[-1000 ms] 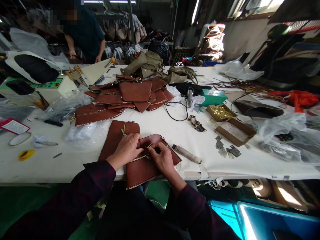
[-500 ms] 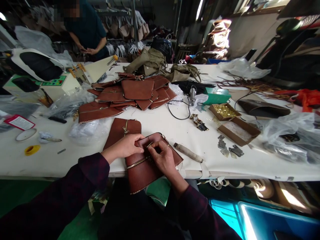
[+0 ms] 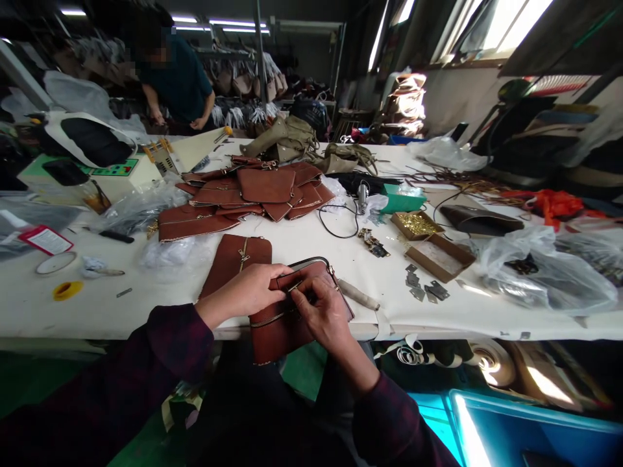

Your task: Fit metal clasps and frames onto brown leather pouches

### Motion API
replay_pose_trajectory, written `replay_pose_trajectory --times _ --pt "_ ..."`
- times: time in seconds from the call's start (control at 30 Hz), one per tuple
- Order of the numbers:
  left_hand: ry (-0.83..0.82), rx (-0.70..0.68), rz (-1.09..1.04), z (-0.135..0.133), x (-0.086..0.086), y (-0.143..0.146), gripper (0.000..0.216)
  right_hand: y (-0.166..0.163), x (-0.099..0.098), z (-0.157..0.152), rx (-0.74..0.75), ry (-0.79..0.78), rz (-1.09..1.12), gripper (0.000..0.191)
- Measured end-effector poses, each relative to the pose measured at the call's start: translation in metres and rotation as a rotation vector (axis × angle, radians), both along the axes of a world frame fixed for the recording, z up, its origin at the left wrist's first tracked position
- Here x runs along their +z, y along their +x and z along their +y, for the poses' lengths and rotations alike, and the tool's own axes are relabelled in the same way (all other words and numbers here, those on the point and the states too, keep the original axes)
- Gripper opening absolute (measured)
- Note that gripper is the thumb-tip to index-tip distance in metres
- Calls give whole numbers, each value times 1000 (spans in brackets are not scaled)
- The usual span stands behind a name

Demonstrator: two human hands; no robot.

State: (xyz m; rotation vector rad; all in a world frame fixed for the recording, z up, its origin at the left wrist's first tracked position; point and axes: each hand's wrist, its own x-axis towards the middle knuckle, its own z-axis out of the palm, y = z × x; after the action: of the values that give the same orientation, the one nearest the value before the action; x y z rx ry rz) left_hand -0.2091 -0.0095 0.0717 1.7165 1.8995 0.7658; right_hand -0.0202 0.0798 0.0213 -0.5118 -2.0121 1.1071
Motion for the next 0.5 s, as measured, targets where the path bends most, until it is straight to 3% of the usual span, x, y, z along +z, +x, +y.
replay_pose_trajectory --times 0.23,0.5 --pt "16 -50 -17 -14 19 28 52 27 27 -12 -5 -38 -102 15" --pt "21 -45 -56 -23 42 59 51 43 47 -26 -154 17 -176 12"
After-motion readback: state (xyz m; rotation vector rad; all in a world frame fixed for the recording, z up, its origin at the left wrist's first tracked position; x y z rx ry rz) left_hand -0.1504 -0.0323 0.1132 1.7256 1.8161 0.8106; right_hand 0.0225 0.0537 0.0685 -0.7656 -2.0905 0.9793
